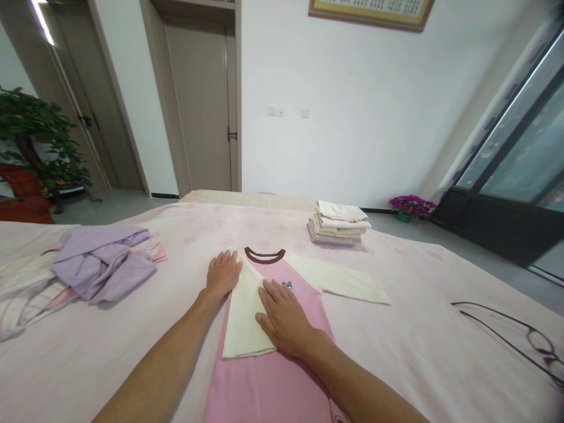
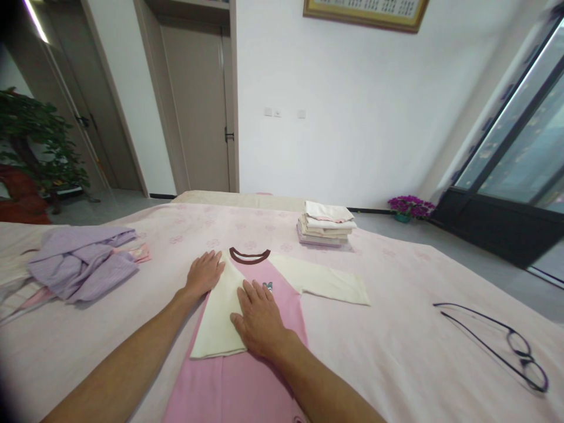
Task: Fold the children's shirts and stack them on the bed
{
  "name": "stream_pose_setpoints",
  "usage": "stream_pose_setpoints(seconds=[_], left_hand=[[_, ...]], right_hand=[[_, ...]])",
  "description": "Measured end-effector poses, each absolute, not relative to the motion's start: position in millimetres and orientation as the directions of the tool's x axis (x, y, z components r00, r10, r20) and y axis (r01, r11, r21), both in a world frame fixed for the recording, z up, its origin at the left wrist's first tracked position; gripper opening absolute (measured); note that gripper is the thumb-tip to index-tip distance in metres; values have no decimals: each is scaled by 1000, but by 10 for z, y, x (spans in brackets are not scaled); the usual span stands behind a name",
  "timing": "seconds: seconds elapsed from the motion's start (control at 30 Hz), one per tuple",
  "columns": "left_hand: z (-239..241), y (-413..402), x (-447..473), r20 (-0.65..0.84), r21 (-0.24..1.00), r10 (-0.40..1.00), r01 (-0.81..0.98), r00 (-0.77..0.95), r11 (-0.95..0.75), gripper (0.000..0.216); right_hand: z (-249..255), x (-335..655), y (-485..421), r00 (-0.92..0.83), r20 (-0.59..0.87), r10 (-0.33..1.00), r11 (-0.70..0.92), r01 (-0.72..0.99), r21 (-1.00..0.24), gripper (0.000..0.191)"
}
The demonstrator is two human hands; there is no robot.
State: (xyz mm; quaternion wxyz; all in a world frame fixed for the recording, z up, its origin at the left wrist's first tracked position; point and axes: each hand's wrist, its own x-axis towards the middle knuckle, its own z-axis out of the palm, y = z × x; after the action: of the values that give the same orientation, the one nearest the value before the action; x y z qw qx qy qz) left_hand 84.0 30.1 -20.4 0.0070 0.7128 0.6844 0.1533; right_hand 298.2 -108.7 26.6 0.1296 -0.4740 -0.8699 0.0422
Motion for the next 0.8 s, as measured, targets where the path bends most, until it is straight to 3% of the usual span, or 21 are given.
stream_pose_setpoints(seconds=[0.8], left_hand=[[-199,285,832,219,176,975,982,25,-65,50]], right_hand=[[211,2991,-1079,-512,202,835,545,820,-176,53]])
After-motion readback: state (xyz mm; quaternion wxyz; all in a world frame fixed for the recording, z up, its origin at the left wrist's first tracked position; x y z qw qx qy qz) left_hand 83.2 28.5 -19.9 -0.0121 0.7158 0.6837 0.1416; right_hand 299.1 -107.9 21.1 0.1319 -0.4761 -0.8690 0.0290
